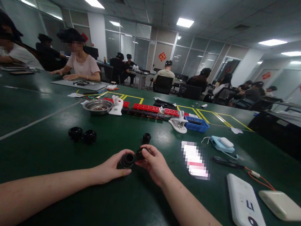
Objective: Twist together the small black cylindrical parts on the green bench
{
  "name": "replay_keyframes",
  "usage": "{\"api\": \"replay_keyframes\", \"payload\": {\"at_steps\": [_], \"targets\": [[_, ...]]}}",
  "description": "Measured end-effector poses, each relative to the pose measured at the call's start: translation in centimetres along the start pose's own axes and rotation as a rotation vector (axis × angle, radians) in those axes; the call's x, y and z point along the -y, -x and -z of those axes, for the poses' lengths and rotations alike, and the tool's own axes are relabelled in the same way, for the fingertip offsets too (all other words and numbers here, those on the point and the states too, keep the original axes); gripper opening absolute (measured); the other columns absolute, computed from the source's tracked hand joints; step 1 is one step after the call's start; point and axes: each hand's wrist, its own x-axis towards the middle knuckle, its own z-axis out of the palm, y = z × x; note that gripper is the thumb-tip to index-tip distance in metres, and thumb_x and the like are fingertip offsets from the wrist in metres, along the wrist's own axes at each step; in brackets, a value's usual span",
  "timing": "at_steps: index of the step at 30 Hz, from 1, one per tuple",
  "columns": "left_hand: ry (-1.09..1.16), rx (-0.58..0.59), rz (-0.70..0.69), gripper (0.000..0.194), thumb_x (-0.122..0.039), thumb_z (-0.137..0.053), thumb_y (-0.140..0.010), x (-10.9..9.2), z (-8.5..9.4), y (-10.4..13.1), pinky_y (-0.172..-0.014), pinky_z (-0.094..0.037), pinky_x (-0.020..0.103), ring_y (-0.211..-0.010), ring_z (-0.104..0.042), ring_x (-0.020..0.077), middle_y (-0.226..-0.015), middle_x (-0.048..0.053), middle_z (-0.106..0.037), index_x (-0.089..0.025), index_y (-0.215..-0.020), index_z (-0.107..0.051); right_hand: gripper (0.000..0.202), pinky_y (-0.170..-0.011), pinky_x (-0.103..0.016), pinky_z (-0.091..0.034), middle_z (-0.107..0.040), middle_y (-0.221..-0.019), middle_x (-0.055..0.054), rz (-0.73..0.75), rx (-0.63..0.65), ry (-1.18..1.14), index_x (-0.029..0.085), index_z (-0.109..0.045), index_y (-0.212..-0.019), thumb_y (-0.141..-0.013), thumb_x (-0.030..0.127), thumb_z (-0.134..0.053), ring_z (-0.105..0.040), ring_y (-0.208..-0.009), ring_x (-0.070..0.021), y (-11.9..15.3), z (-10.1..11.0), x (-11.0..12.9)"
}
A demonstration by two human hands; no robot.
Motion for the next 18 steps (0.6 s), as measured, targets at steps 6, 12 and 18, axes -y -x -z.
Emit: {"api": "replay_keyframes", "payload": {"at_steps": [6,12,18], "targets": [[-0.283,0.096,-0.080,0.051,-0.037,-0.067,-0.063,-0.3,0.0,0.2,-0.091,-0.035,0.038,-0.105,-0.041,0.0238,-0.110,0.007,-0.044,-0.019,-0.107,-0.048,0.037,-0.064,-0.028,-0.045,-0.053,-0.076,0.002,0.246,-0.012,0.247,0.021,-0.046,-0.077,-0.055,0.037,-0.072,-0.054,-0.069,-0.0137,0.6,-0.9,-0.5],[-0.495,0.083,-0.031,0.054,-0.046,-0.062,-0.064,-0.6,-0.2,0.5,-0.093,-0.030,0.046,-0.106,-0.036,0.0284,-0.113,0.007,-0.041,-0.021,-0.110,-0.047,0.028,-0.068,-0.029,-0.043,-0.054,-0.078,0.001,0.311,0.095,0.672,0.020,-0.045,-0.080,-0.062,0.024,-0.066,-0.053,-0.073,-0.0146,1.3,-1.3,-0.9],[-0.580,0.094,0.008,0.041,-0.042,-0.057,-0.068,-1.1,0.4,0.3,-0.087,-0.035,0.041,-0.098,-0.040,0.0250,-0.104,0.006,-0.045,-0.021,-0.103,-0.050,0.023,-0.074,-0.030,-0.044,-0.055,-0.089,-0.002,0.296,0.136,0.669,0.020,-0.046,-0.088,-0.068,0.018,-0.058,-0.055,-0.083,-0.0154,1.2,-1.1,-0.9]]}}
